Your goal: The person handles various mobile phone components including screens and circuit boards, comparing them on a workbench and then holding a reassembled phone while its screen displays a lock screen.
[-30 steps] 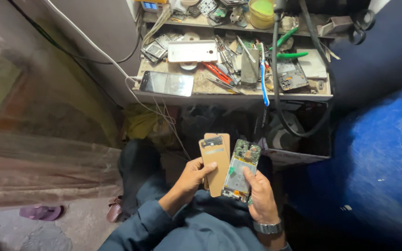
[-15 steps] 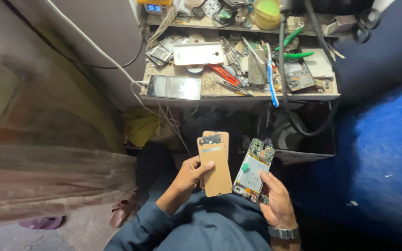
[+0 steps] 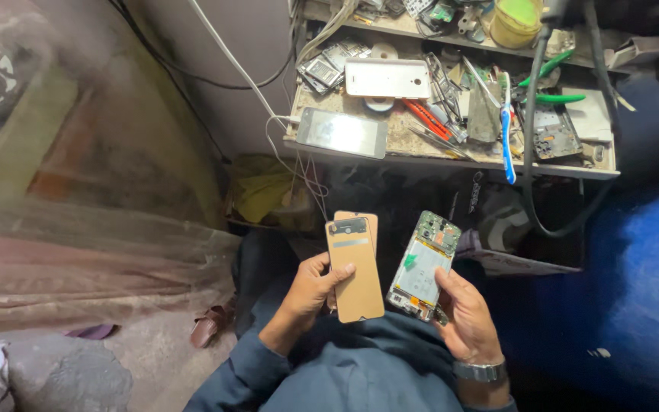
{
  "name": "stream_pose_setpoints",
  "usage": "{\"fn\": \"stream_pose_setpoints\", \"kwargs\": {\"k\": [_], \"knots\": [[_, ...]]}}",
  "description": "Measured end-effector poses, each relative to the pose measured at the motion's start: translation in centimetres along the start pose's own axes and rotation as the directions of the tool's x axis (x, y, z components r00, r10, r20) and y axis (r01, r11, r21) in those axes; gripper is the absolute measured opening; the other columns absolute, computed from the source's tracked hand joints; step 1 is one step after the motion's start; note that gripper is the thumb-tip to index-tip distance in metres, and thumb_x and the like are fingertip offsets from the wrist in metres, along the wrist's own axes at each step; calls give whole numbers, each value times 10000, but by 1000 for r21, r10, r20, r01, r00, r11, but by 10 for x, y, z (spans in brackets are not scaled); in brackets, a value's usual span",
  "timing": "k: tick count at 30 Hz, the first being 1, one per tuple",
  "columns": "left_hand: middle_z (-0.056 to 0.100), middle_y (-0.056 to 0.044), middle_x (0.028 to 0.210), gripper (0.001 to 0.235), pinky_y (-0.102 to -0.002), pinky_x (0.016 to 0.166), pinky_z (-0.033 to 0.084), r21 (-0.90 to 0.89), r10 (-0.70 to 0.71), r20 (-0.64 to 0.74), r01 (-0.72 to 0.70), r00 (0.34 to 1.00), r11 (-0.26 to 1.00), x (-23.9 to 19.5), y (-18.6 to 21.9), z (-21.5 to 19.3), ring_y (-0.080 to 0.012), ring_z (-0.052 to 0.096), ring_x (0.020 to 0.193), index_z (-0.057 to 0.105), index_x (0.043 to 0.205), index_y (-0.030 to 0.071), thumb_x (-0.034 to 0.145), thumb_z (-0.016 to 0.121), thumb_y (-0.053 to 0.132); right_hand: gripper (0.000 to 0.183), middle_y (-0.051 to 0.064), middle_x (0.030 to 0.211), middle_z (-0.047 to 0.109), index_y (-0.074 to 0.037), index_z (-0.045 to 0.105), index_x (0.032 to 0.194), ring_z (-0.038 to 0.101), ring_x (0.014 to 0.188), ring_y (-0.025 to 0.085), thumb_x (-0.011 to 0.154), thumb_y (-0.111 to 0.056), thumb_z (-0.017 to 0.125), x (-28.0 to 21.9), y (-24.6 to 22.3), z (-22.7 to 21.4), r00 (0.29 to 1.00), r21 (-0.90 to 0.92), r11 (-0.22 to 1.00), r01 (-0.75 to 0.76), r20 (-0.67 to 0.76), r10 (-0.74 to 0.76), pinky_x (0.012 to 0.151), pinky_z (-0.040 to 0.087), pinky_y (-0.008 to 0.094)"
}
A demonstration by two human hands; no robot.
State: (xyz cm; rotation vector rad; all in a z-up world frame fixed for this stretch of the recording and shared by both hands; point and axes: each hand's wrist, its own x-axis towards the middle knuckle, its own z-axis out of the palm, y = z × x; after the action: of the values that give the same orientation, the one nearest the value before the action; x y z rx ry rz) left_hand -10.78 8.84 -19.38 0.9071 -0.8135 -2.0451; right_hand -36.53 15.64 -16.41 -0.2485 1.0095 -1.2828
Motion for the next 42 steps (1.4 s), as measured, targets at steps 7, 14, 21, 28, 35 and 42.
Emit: {"fn": "stream_pose_setpoints", "kwargs": {"k": [7,14,21,28,35,42], "knots": [[757,-70,849,279,-193,480,480,-5,-18,21,19,1000,1000,-1,18,13,-82,658,596,709,1109,12,920,750,214,392,160,1181,723,26,582,1339,726,1024,232,1027,-205,529,-1,-6,-5,998,37,999,33,-59,-31,862,600,413],[776,-77,996,356,-277,672,628,34,-37,-49,39,998,999,-5,49,29,-148,765,819,695,1188,16,887,741,199,384,170,1175,724,36,590,1325,720,1032,248,1021,-190,530,1,-40,10,995,-66,994,89,-43,-92,859,591,413],[771,-77,1028,343,-282,746,624,-28,26,-106,-29,994,999,-5,56,21,-145,753,869,688,1189,7,895,731,179,389,136,1192,716,62,589,1326,703,1043,222,1020,-169,518,38,-127,52,974,-279,933,226,59,-219,885,566,379],[765,-80,998,318,-262,695,583,-39,42,-158,-48,986,998,-7,45,-5,-132,733,821,689,1186,7,911,713,165,310,105,1178,708,49,586,1308,679,1045,170,1064,-141,568,97,-172,68,951,-223,935,275,203,-232,938,536,320],[747,-91,1038,342,-260,716,542,89,118,-74,-111,990,990,3,95,1,-136,699,857,669,1223,-1,948,665,202,315,101,1157,713,29,582,1286,692,1048,182,1033,-159,565,97,-162,65,968,-192,954,230,142,-205,952,546,354],[709,-68,1130,429,-311,856,579,178,205,250,-253,946,951,80,191,34,-149,683,986,570,1327,29,913,660,94,344,123,1210,703,38,574,1322,686,1087,200,1050,-170,542,71,-157,51,965,-167,955,245,136,-224,967,531,368]]}}
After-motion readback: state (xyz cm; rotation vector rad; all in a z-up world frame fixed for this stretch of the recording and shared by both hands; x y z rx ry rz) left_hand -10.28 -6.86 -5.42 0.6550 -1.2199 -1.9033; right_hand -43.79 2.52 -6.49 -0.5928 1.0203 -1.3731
